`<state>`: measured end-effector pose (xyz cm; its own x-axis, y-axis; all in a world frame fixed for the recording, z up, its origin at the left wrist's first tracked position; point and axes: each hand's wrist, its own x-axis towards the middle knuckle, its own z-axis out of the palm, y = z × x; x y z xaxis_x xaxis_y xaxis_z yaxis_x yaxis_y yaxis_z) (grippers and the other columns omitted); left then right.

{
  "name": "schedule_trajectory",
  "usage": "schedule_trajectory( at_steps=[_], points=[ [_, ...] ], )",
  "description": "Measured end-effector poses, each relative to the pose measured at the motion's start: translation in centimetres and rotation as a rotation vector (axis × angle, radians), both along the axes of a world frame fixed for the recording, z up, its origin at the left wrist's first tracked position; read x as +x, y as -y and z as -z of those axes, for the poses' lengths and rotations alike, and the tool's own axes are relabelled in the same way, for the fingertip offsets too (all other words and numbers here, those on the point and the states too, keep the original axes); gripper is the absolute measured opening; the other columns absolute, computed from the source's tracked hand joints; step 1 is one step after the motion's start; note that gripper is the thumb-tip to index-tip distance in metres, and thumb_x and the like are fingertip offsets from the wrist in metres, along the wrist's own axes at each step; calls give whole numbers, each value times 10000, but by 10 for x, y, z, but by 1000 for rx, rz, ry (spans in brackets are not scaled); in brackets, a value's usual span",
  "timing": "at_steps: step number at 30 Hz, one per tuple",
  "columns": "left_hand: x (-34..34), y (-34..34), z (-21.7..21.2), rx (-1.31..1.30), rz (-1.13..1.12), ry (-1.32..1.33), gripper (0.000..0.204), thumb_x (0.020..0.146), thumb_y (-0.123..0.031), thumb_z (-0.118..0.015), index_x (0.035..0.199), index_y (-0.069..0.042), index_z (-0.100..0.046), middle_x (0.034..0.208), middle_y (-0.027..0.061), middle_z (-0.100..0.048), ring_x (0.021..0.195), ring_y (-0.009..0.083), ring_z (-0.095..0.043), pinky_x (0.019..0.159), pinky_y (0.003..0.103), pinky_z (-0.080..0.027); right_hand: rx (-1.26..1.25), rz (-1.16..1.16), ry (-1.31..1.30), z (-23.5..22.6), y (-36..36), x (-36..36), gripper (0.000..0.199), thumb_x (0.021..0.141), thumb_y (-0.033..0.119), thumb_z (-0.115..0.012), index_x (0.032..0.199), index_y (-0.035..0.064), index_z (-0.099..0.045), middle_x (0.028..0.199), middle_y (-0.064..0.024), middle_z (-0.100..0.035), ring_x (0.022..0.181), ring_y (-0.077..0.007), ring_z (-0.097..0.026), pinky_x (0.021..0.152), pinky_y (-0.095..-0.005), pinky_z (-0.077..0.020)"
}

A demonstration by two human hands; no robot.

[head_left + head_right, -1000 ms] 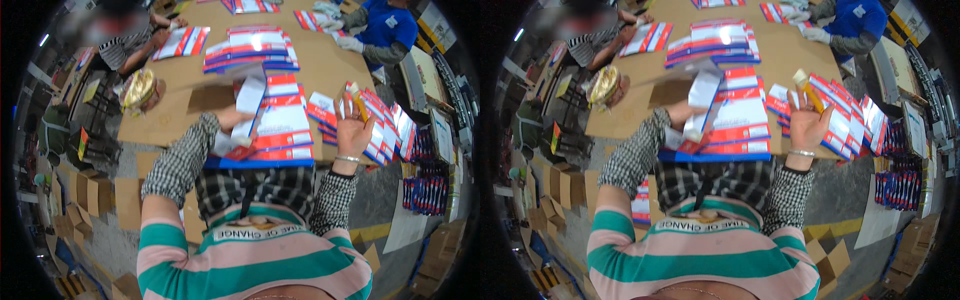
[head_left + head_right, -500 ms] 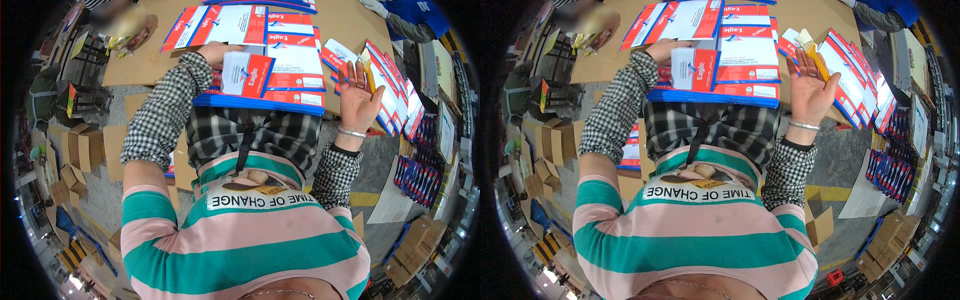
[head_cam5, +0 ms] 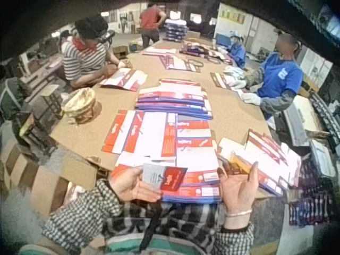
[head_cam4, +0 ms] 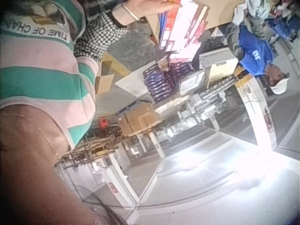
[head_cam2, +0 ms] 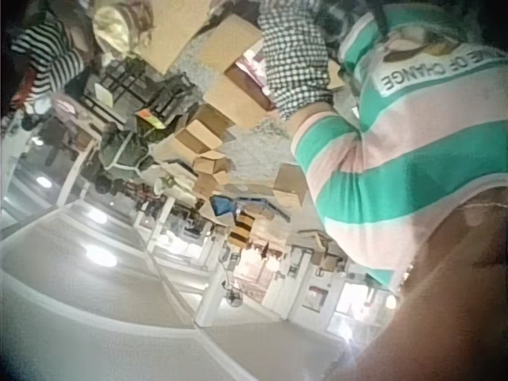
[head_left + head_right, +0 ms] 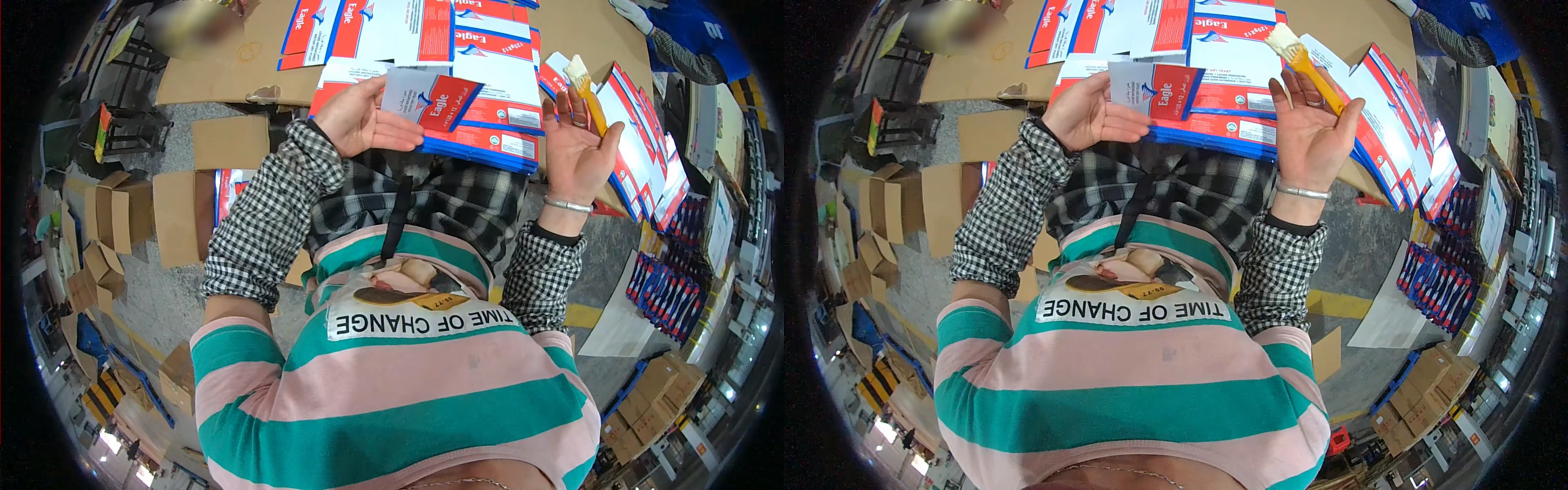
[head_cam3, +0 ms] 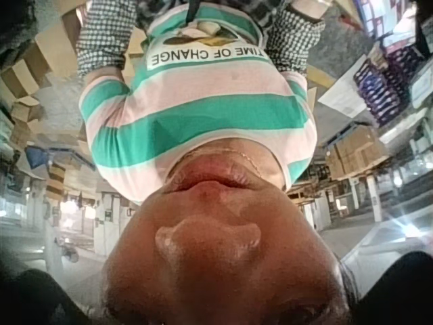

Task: Gluing and stacking paper envelopes in a factory setting.

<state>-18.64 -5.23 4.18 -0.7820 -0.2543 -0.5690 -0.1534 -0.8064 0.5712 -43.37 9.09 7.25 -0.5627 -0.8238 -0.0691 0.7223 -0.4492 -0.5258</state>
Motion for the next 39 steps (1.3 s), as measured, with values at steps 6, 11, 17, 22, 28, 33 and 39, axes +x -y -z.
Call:
schedule_trajectory(
  at_steps=[6, 11, 17, 22, 28, 33, 39],
  points=[
    [-15, -40, -2, -11, -214, -43, 347, 889, -176, -445, 1106, 89, -502, 1055, 251, -577, 956, 335, -603, 876, 400, -499, -226, -260, -88, -2, -23, -20, 599, 955, 469, -293, 1138, -51, -528, 1019, -196, -605, 782, -243, -565, 684, -348, -419],
    [-15, -71, 10, -256, -307, 109, 257, 804, 26, -460, 1023, 18, -595, 892, 98, -619, 817, 151, -607, 707, 244, -496, 113, -113, -434, -35, -41, 6, 462, 962, 360, -366, 1062, -49, -557, 1062, -255, -579, 767, -252, -607, 720, -361, -488],
    [-19, -88, 17, -534, -334, 149, 234, 809, -2, -481, 1004, 17, -610, 895, 69, -620, 806, 113, -571, 731, 211, -451, 221, -217, -846, -49, -65, 29, 159, 858, 91, -556, 917, -54, -583, 944, -194, -595, 741, -223, -595, 698, -326, -497],
    [-28, -96, 19, -745, -440, 174, 190, 806, -29, -482, 903, 21, -638, 757, 58, -619, 665, 93, -541, 606, 225, -443, 423, -178, -1037, -58, -81, 48, 90, 829, 32, -586, 857, -54, -597, 922, -170, -601, 724, -183, -585, 685, -283, -488],
    [-32, -97, 19, -758, -439, 191, 179, 803, -38, -491, 879, 22, -641, 727, 74, -625, 660, 102, -549, 601, 240, -449, 495, -192, -1088, -59, -87, 58, 83, 824, 23, -596, 860, -50, -612, 929, -158, -610, 743, -168, -590, 686, -267, -483],
    [-33, -98, 18, -841, -447, 207, 175, 803, -48, -495, 865, 23, -642, 715, 92, -627, 633, 115, -552, 585, 248, -449, 500, -177, -1104, -58, -86, 58, 70, 818, 5, -592, 854, -47, -623, 934, -159, -617, 750, -169, -593, 689, -266, -484],
    [-36, -97, 14, -880, -430, 256, 173, 800, -62, -505, 859, 15, -648, 670, 107, -617, 579, 133, -547, 546, 261, -439, 478, -304, -1276, -59, -79, 72, 88, 751, -38, -627, 839, -29, -637, 923, -131, -650, 813, -182, -606, 712, -275, -471]
  ],
)
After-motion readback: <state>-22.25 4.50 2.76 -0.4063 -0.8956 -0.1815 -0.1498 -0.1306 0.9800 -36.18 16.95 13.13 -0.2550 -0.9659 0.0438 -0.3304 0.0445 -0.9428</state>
